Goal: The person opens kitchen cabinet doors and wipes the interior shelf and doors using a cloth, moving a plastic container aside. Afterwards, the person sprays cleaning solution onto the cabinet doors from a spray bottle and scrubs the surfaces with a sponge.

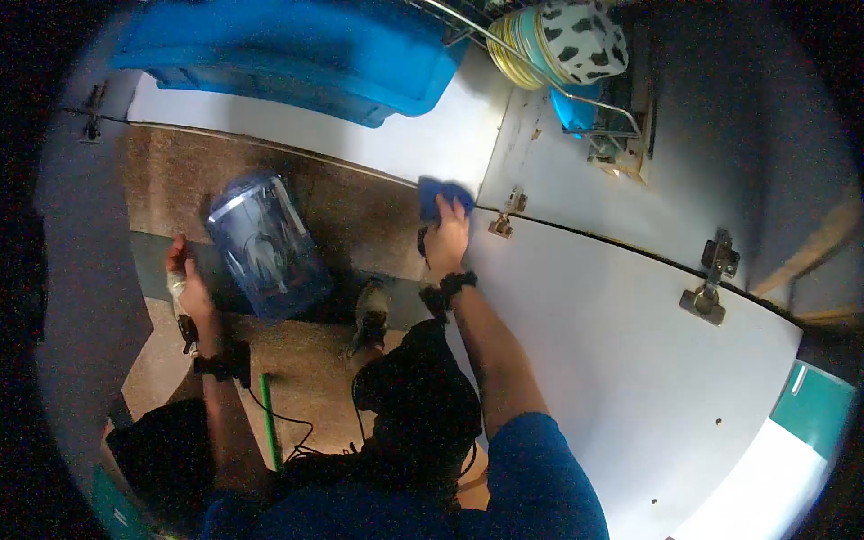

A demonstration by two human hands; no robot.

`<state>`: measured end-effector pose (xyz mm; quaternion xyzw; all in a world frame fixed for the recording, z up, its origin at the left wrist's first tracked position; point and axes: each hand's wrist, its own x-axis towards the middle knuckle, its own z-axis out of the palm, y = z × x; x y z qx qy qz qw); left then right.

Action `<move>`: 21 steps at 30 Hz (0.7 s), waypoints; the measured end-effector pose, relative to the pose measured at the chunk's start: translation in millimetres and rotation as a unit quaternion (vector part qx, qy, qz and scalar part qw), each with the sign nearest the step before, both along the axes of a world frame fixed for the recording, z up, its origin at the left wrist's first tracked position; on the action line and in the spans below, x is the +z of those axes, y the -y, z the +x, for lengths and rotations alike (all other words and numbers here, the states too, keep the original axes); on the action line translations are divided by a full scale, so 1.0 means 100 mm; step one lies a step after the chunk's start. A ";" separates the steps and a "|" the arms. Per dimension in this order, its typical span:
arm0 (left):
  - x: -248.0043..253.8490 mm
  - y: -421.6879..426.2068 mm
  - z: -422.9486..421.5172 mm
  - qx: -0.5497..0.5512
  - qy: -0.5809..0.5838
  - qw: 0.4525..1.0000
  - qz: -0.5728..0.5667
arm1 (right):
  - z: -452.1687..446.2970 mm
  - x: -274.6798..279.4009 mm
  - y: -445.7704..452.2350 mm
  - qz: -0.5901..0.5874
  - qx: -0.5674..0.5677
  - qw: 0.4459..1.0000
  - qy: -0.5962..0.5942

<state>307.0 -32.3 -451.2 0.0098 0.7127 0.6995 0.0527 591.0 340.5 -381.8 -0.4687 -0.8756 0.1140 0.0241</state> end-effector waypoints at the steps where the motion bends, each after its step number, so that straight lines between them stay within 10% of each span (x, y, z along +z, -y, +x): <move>1: -0.15 0.06 0.02 -0.005 0.057 0.998 -0.011 | 0.14 -0.10 0.07 -0.028 0.005 0.999 -0.037; 7: 0.30 -0.14 0.24 -0.118 0.354 0.923 0.090 | 0.04 -0.19 0.76 -0.400 0.120 0.906 0.063; 11: 0.17 -0.06 0.32 -0.194 0.338 0.921 0.020 | -0.57 -0.17 0.86 -0.516 0.311 0.786 0.138; 21: 0.04 -0.35 0.33 -0.157 0.233 0.952 -0.121 | -0.85 -0.37 0.90 -0.533 0.326 0.760 0.180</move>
